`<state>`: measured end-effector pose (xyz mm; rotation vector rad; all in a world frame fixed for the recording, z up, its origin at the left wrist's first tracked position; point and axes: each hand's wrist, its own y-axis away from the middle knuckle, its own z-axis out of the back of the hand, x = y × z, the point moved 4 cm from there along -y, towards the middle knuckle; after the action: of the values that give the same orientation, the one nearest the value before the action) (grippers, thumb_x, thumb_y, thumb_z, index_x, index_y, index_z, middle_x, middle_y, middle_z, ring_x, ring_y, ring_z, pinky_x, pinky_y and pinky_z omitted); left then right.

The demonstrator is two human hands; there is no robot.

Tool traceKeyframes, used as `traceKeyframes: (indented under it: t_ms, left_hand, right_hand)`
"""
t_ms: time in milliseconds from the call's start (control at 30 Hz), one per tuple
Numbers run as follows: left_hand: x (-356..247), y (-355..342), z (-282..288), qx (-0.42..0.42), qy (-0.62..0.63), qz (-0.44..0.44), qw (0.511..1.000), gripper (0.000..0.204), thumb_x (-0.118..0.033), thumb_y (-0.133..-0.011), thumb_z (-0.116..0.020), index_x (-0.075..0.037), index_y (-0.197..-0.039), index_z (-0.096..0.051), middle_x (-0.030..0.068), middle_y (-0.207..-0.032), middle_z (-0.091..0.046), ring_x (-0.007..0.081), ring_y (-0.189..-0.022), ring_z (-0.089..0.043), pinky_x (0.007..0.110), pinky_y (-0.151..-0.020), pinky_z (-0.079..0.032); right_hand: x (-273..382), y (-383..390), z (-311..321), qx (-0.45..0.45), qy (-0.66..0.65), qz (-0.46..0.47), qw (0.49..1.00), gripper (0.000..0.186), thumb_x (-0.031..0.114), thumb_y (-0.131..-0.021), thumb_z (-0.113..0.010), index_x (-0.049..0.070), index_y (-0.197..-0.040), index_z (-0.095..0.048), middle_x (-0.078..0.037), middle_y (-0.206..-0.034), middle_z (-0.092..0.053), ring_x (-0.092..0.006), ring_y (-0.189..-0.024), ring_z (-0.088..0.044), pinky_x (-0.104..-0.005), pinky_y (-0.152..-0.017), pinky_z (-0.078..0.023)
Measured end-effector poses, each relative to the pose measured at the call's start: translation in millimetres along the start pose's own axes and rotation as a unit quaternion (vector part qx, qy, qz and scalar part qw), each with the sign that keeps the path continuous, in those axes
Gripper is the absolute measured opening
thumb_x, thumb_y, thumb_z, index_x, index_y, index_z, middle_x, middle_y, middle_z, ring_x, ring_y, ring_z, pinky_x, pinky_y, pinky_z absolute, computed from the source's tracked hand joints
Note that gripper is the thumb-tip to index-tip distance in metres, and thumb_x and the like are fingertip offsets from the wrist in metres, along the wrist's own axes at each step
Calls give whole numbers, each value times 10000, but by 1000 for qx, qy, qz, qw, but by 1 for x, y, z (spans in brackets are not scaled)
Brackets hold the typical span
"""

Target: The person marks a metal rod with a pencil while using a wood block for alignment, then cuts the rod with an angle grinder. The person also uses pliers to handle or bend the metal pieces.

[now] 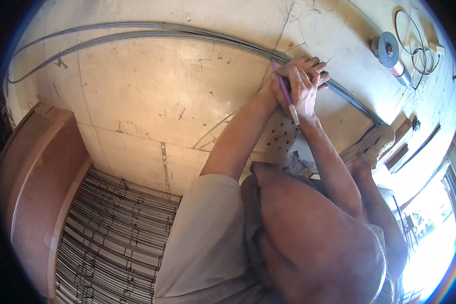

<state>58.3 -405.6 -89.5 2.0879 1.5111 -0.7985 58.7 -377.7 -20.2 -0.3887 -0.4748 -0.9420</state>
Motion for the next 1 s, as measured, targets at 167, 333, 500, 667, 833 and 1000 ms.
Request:
traceKeyframes:
  t_ms: [167, 333, 500, 667, 833, 1000]
  left_hand:
    - [10, -13, 4, 57, -149, 42, 986, 460, -346, -1025, -337, -29, -1358, -363, 172, -1459, -324, 380, -1384, -296, 534, -1113, -333]
    - [-2, -5, -9, -30, 13, 91, 995, 587, -441, -1009, -337, -22, -1417, -301, 197, -1522, -239, 417, -1427, -214, 576, -1146, -242]
    - [2, 1, -9, -38, 31, 35, 998, 632, -471, -1000, -328, -21, -1441, -274, 210, -1528, -223, 431, -1433, -189, 595, -1151, -210]
    - [4, -7, -5, -19, 10, 73, 997, 585, -424, -1017, -310, -13, -1433, -283, 210, -1527, -222, 425, -1438, -182, 580, -1157, -213]
    - [-14, -9, -16, -67, 174, 139, 973, 539, -389, -1026, -307, -5, -1404, -312, 210, -1508, -250, 429, -1425, -213, 576, -1158, -220]
    - [-4, -4, -4, -14, -109, 80, 991, 495, -349, -1032, -311, 11, -1372, -330, 213, -1486, -282, 438, -1400, -263, 582, -1153, -239]
  right_hand:
    - [4, -5, 5, -36, -7, 13, 999, 160, 179, -733, -707, 88, -841, -633, -102, -822, -663, -301, -843, -619, -436, -905, -384]
    - [1, -2, 5, -34, -15, -11, 999, 156, 201, -746, -705, 99, -821, -613, -92, -810, -661, -306, -822, -614, -447, -920, -374]
    - [4, -4, 4, -43, 26, -2, 999, 149, 202, -755, -701, 98, -814, -611, -80, -807, -662, -302, -819, -613, -460, -930, -370]
    - [4, -7, 6, -65, 42, 4, 997, 146, 202, -763, -698, 97, -804, -604, -76, -802, -662, -294, -816, -614, -470, -940, -362]
    - [6, -9, 10, -50, 41, 8, 998, 150, 204, -779, -693, 93, -801, -595, -70, -798, -662, -269, -817, -621, -473, -954, -348]
    - [6, -6, 3, -19, 1, -1, 1000, 151, 215, -789, -689, 95, -805, -600, -66, -792, -656, -247, -828, -623, -467, -960, -341]
